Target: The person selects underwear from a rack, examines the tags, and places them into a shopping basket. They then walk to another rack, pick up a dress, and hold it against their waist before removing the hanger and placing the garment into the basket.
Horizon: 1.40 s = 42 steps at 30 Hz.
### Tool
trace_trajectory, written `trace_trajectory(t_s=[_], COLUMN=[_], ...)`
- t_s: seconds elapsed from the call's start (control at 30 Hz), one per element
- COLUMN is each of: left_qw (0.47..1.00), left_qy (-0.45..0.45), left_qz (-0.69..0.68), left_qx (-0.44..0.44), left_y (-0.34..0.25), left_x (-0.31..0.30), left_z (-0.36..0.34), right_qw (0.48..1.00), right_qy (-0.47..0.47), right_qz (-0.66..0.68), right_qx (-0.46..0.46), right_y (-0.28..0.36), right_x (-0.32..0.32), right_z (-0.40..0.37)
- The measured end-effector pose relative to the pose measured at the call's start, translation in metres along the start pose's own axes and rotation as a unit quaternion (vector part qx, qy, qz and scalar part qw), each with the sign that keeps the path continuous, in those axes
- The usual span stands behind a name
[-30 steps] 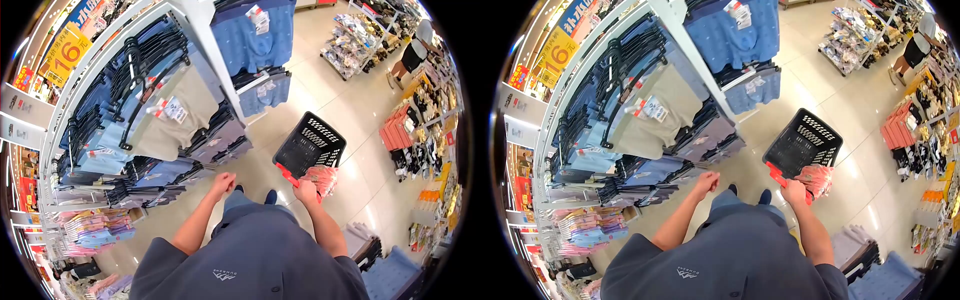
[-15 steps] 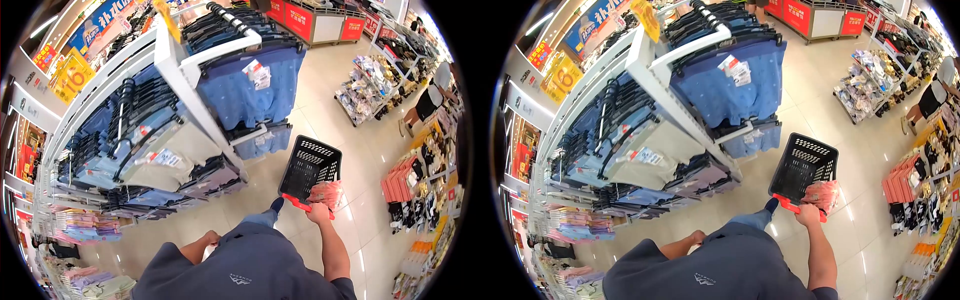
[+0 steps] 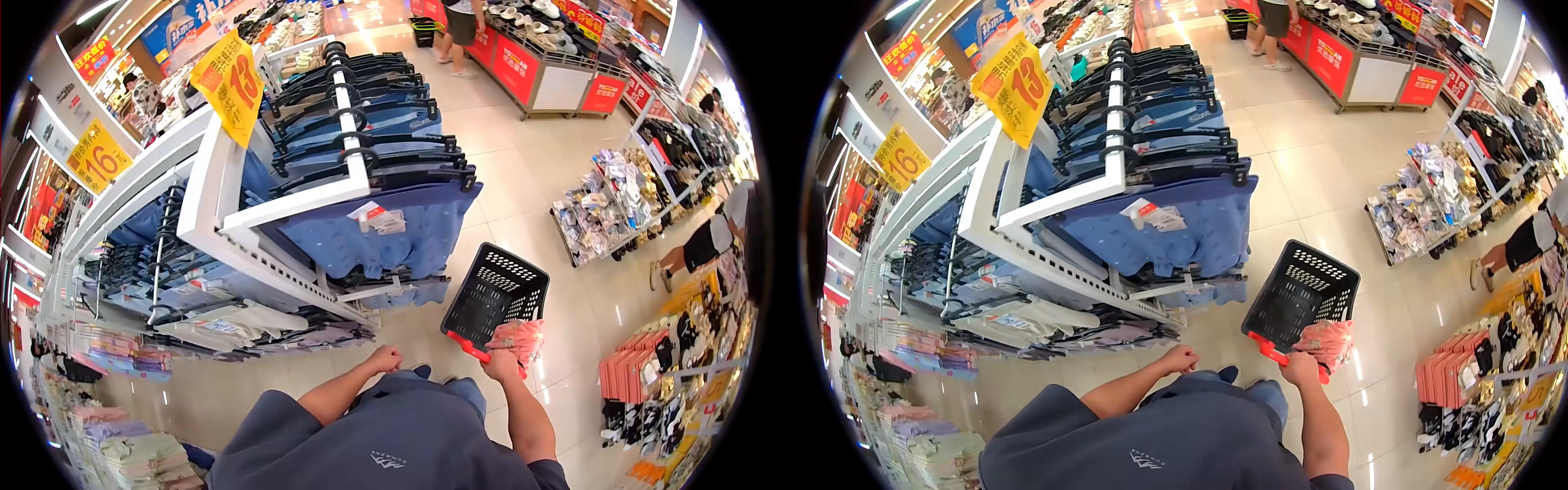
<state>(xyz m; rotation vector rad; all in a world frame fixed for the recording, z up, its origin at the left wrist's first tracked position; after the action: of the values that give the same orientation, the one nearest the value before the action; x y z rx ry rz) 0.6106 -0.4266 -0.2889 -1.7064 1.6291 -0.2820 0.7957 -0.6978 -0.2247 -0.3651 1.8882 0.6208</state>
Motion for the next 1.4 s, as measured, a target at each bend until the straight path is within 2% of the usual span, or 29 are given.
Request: trace_trajectory(t_s=[0.07,0.1,0.17,0.3,0.33,0.4,0.5,0.53,0.57,0.6,0.63,0.67,0.7,0.77,0.83,0.87,0.93,1.03,1.07,1.1,1.17,1.23,1.3,1.33,1.4], left_qw=[0.999,0.996,0.990,0.981,0.981,0.964,0.959,0.960,0.989,0.975,0.975,0.992,0.979,0.983,0.968,0.968,0.963,0.964,0.975,0.976,0.980,0.984,0.973,0.955,0.949], left_qy=[0.005,0.015,-0.033,-0.071,-0.075,-0.136,-0.125,-0.122,-0.079,-0.030,-0.021,-0.086,-0.150,-0.154,-0.195,-0.195,-0.192,-0.154,-0.115,-0.120,-0.086,-0.107,-0.184,-0.209,-0.215], left_qz=[0.035,0.075,0.107,0.074,0.064,0.006,-0.047,-0.048,0.083,0.212,0.213,0.087,-0.043,-0.015,-0.032,-0.034,-0.024,-0.078,0.024,0.021,0.173,0.141,-0.055,-0.122,-0.142], left_qx=[-0.026,-0.047,-0.085,-0.166,-0.169,-0.229,-0.251,-0.249,-0.093,0.065,0.061,-0.035,-0.131,-0.099,-0.154,-0.153,-0.188,-0.202,-0.189,-0.183,0.049,0.036,-0.131,-0.171,-0.181], left_y=[0.013,0.026,0.059,0.099,0.097,0.087,0.050,0.040,0.010,-0.015,-0.022,-0.020,-0.017,-0.025,-0.030,-0.037,-0.037,-0.043,-0.032,-0.023,-0.049,-0.073,-0.064,-0.062,-0.069], left_x=[0.004,0.007,0.003,0.009,0.016,0.027,0.071,0.085,0.099,0.116,0.126,0.128,0.130,0.135,0.131,0.129,0.131,0.142,0.147,0.143,0.151,0.146,0.137,0.138,0.138], left_z=[0.008,0.011,0.014,0.005,0.000,-0.010,-0.014,-0.004,0.011,0.015,0.015,0.017,0.020,0.038,0.039,0.044,0.049,0.066,0.086,0.103,0.130,0.145,0.151,0.152,0.159], right_qw=[0.999,0.999,0.999,0.995,0.994,0.991,0.983,0.980,0.981,0.977,0.974,0.975,0.970,0.964,0.957,0.957,0.942,0.939,0.938,0.937,0.936,0.927,0.920,0.915,0.910], right_qy=[-0.044,-0.039,-0.015,-0.027,-0.025,-0.024,0.015,0.022,0.021,0.027,0.036,0.043,0.055,0.057,0.077,0.076,0.057,0.068,0.073,0.067,0.091,0.107,0.123,0.129,0.137], right_qz=[0.005,0.005,0.002,0.013,0.008,0.005,-0.009,-0.012,-0.012,-0.015,-0.018,-0.020,-0.029,-0.040,-0.053,-0.055,-0.066,-0.079,-0.082,-0.086,-0.109,-0.114,-0.139,-0.142,-0.138], right_qx=[-0.015,-0.026,-0.037,-0.094,-0.104,-0.133,-0.181,-0.199,-0.195,-0.209,-0.223,-0.219,-0.235,-0.256,-0.275,-0.276,-0.323,-0.328,-0.329,-0.332,-0.321,-0.342,-0.345,-0.354,-0.365], right_y=[-0.011,-0.015,-0.027,-0.051,-0.059,-0.071,-0.083,-0.086,-0.092,-0.094,-0.096,-0.102,-0.102,-0.102,-0.102,-0.104,-0.099,-0.096,-0.093,-0.088,-0.089,-0.084,-0.082,-0.078,-0.073], right_x=[-0.014,-0.019,-0.031,-0.056,-0.060,-0.069,-0.076,-0.082,-0.090,-0.093,-0.094,-0.092,-0.092,-0.100,-0.109,-0.112,-0.116,-0.126,-0.131,-0.136,-0.134,-0.140,-0.140,-0.142,-0.147], right_z=[0.024,0.036,0.059,0.103,0.112,0.132,0.159,0.168,0.180,0.188,0.191,0.196,0.205,0.232,0.253,0.267,0.289,0.329,0.338,0.353,0.371,0.390,0.409,0.419,0.440])
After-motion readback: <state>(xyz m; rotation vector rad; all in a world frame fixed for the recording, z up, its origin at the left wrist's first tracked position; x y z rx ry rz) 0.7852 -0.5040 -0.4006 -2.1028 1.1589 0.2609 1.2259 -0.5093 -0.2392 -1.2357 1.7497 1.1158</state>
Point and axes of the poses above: each hand's wrist, its own z-axis towards the middle knuckle, its own x-axis out of the palm, y = z × x, the point moved 8 cm from there along z, towards the middle knuckle, and after that the axes turned 11 degrees about -y, right-handed, at the moved point
